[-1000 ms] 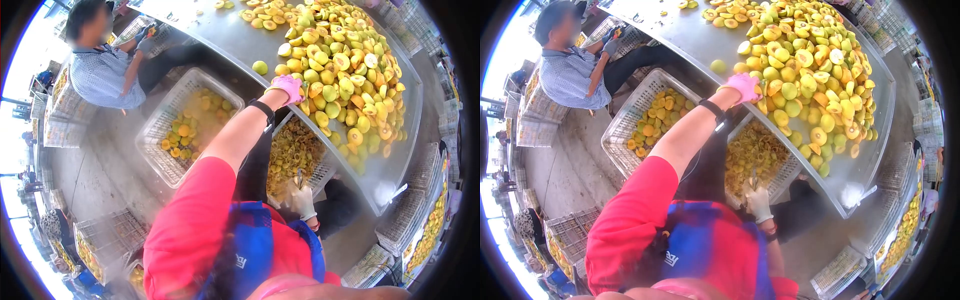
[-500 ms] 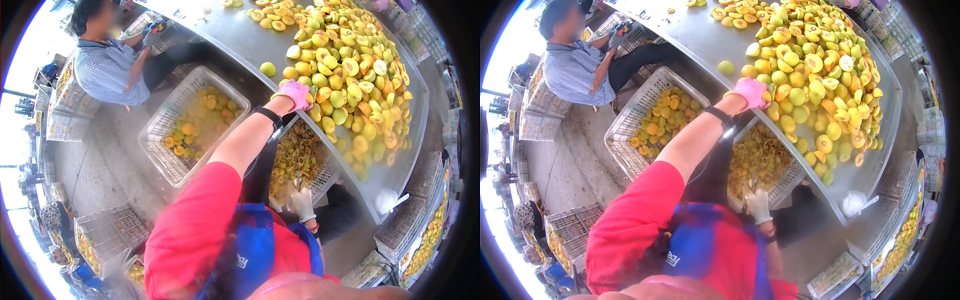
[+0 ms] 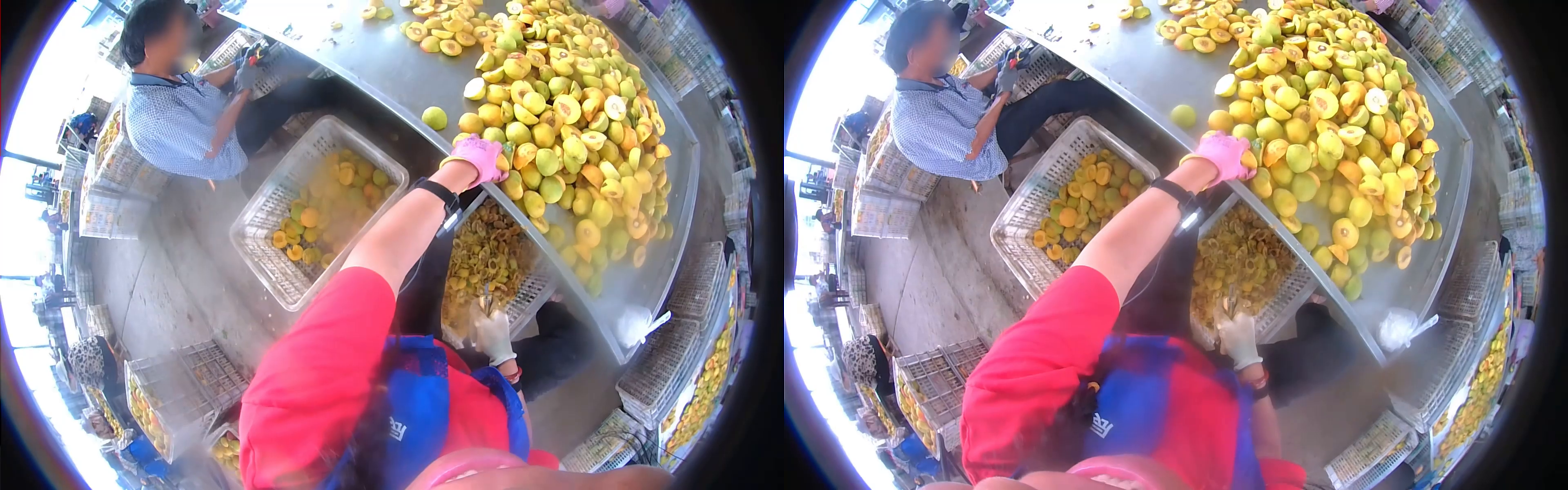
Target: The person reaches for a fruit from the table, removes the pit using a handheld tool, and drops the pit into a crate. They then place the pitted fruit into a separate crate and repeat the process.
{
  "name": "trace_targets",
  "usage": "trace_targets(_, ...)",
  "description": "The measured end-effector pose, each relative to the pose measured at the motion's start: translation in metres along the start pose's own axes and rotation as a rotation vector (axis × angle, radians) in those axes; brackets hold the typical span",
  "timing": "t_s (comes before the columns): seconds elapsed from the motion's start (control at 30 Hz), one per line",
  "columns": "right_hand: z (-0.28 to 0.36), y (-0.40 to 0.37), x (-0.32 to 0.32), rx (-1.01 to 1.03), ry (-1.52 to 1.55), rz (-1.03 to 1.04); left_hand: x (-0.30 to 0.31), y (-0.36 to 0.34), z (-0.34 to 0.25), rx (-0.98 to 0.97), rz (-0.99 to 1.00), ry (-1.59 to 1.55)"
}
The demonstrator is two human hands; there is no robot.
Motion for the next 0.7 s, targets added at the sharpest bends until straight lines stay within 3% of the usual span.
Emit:
trace_targets(0.03, 0.006, 0.000, 0.000, 0.012, -0.002, -0.008, 0.001, 0.000, -0.001, -0.012, -0.005, -0.010)
trace_targets(0.1, 0.012, -0.004, 0.001, -0.307, 0.268, 0.040, 0.000, 0.002, -0.001, 0.001, 0.000, -0.016)
trace_targets(0.17, 0.024, -0.004, 0.007, 0.023, -0.056, -0.025, -0.002, 0.002, -0.001, 0.006, -0.004, -0.048)
trace_targets(0.27, 0.029, -0.009, 0.007, 0.177, -0.204, -0.054, -0.001, -0.003, -0.005, -0.008, -0.026, -0.099)
trace_targets(0.33, 0.026, -0.008, 0.007, 0.006, -0.039, -0.011, -0.002, -0.003, -0.006, -0.024, -0.051, -0.086)
trace_targets(0.4, 0.018, -0.011, 0.004, -0.334, 0.283, 0.072, -0.003, -0.004, -0.007, -0.045, -0.069, -0.092)
trace_targets(0.5, 0.017, -0.015, 0.007, -0.041, 0.016, 0.029, 0.000, -0.009, -0.016, -0.085, -0.098, -0.077)
trace_targets(0.6, 0.023, -0.021, 0.012, -0.369, 0.280, 0.030, -0.001, -0.015, -0.031, -0.150, -0.224, -0.158)
trace_targets(0.63, 0.028, -0.023, 0.015, -0.392, 0.246, 0.042, 0.000, -0.017, -0.036, -0.175, -0.281, -0.202)
trace_targets(0.7, 0.031, -0.028, 0.019, -0.446, 0.180, 0.059, 0.000, -0.020, -0.048, -0.177, -0.209, -0.297)
Point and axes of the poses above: each hand's wrist, its own y-axis towards the middle knuckle, its own x-axis out of the back of the hand, z = x × y, the point moved 4 cm from there along y, towards the middle knuckle, and after that the axes turned 12 degrees about -x, right-handed, at the moved point
